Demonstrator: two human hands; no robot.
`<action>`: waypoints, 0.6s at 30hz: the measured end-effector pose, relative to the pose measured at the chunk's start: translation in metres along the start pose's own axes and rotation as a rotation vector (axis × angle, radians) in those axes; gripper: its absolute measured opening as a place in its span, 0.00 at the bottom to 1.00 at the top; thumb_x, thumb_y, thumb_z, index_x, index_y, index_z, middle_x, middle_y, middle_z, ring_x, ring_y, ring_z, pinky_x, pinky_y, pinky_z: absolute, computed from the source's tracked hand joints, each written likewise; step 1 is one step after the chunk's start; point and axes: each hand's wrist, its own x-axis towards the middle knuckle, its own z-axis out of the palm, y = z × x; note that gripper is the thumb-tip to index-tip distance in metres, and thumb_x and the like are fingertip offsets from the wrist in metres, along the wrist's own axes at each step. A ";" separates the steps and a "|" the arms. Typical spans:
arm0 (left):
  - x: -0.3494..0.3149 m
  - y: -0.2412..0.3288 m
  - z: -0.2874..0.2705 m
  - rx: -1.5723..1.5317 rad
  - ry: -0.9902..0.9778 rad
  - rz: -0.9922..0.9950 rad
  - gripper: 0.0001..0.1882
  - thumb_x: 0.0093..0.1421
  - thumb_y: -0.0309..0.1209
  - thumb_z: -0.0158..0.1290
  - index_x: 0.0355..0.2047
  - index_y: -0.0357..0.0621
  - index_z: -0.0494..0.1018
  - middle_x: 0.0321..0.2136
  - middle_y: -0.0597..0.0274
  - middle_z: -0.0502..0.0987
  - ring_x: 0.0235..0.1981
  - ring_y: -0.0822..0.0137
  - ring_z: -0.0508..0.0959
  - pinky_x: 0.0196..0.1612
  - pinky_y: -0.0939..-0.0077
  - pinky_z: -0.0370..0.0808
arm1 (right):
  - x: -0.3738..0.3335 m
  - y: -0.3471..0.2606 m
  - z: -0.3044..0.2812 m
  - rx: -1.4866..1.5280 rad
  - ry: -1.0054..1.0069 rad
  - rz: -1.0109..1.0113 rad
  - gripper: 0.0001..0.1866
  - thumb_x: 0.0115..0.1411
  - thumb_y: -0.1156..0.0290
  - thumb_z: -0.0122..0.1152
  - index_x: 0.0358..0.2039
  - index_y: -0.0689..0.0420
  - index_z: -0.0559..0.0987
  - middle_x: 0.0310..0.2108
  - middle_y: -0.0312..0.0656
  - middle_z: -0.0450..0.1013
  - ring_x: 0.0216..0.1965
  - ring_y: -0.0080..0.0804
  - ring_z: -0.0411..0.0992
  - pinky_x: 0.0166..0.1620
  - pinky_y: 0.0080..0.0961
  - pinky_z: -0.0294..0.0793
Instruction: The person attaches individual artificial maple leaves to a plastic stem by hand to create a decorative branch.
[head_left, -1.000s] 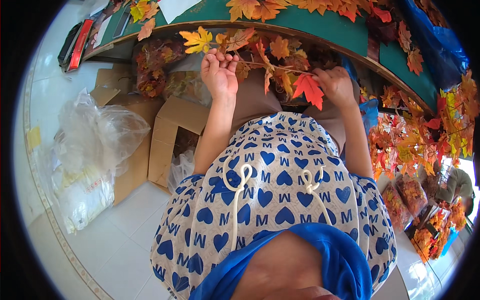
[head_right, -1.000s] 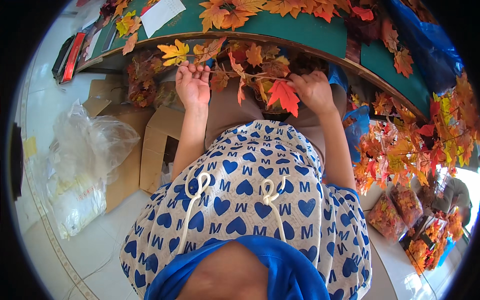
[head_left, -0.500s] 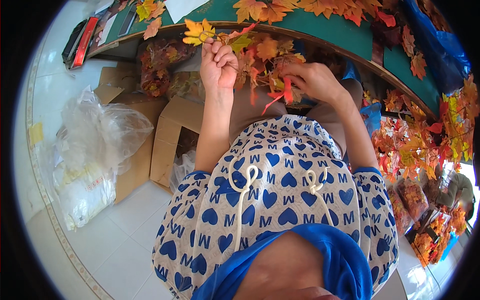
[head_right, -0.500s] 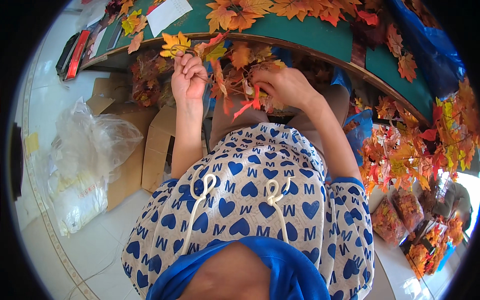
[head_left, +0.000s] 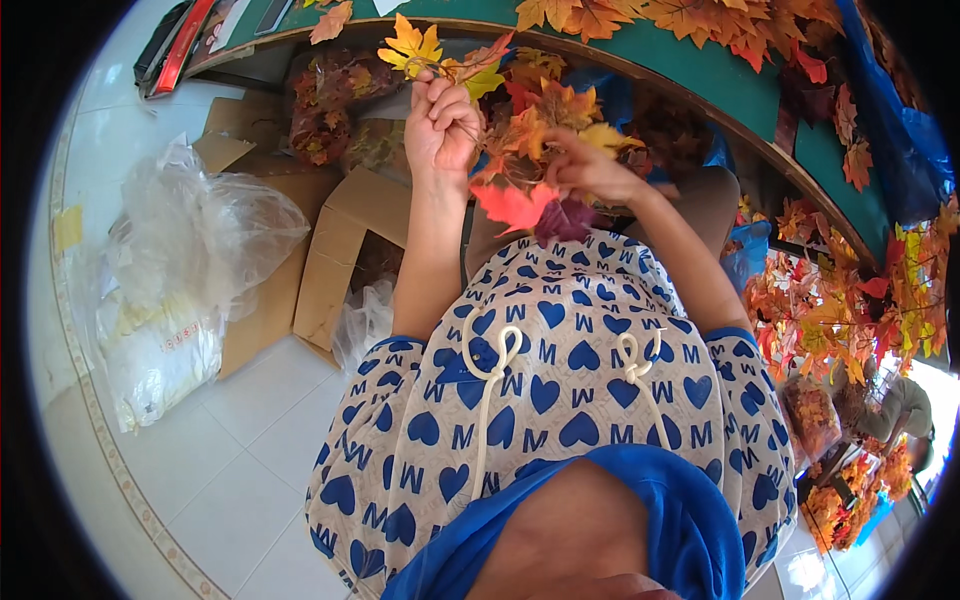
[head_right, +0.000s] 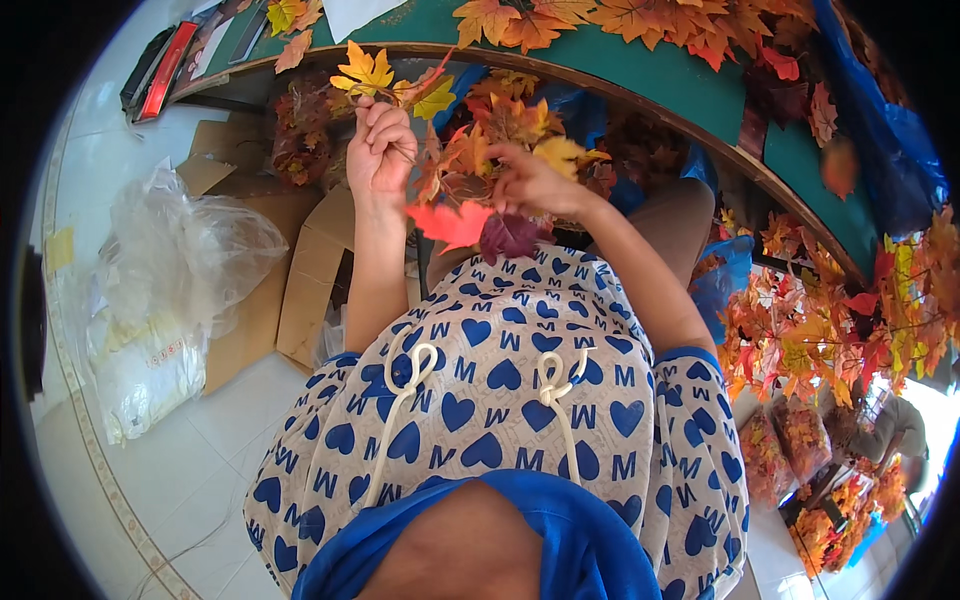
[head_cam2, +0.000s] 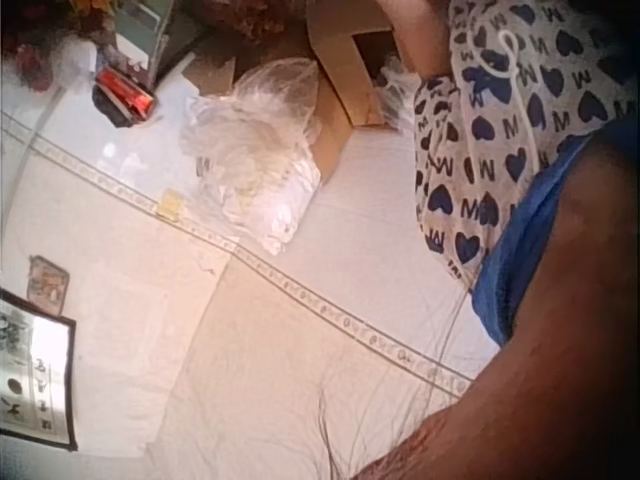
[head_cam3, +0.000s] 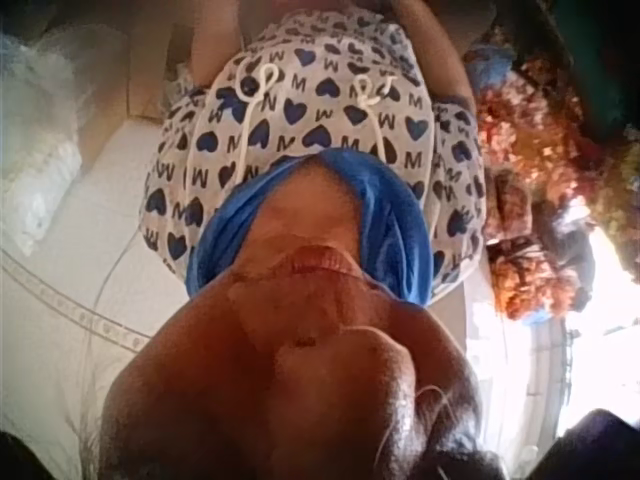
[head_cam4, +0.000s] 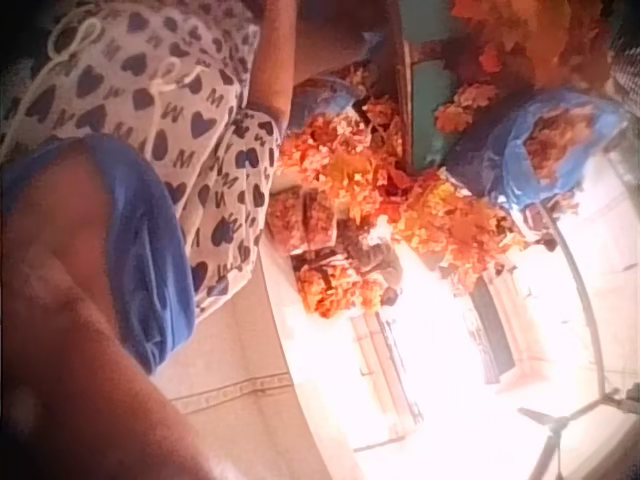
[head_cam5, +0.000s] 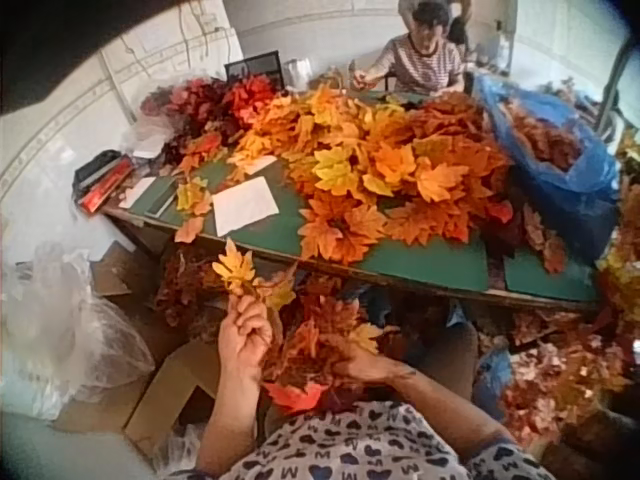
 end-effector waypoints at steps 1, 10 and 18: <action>0.000 -0.002 -0.002 -0.007 0.008 -0.015 0.08 0.63 0.30 0.44 0.33 0.39 0.71 0.19 0.66 0.64 0.18 0.76 0.62 0.16 0.88 0.59 | 0.009 0.008 0.010 -0.431 0.082 -0.268 0.18 0.52 0.76 0.51 0.45 0.55 0.69 0.27 0.38 0.71 0.26 0.25 0.71 0.28 0.22 0.69; -0.033 0.060 0.011 0.181 -0.088 0.254 0.05 0.62 0.28 0.43 0.30 0.42 0.68 0.18 0.68 0.61 0.15 0.77 0.59 0.13 0.90 0.60 | -0.034 0.047 -0.081 -0.491 0.460 -0.086 0.11 0.55 0.69 0.51 0.37 0.59 0.75 0.30 0.47 0.73 0.35 0.36 0.74 0.37 0.30 0.71; -0.064 0.092 0.025 0.353 -0.038 0.283 0.05 0.62 0.28 0.44 0.33 0.40 0.66 0.21 0.66 0.63 0.18 0.77 0.61 0.18 0.90 0.62 | -0.159 0.090 -0.157 -1.475 0.348 0.143 0.19 0.52 0.70 0.56 0.46 0.52 0.72 0.37 0.46 0.72 0.36 0.37 0.73 0.35 0.30 0.73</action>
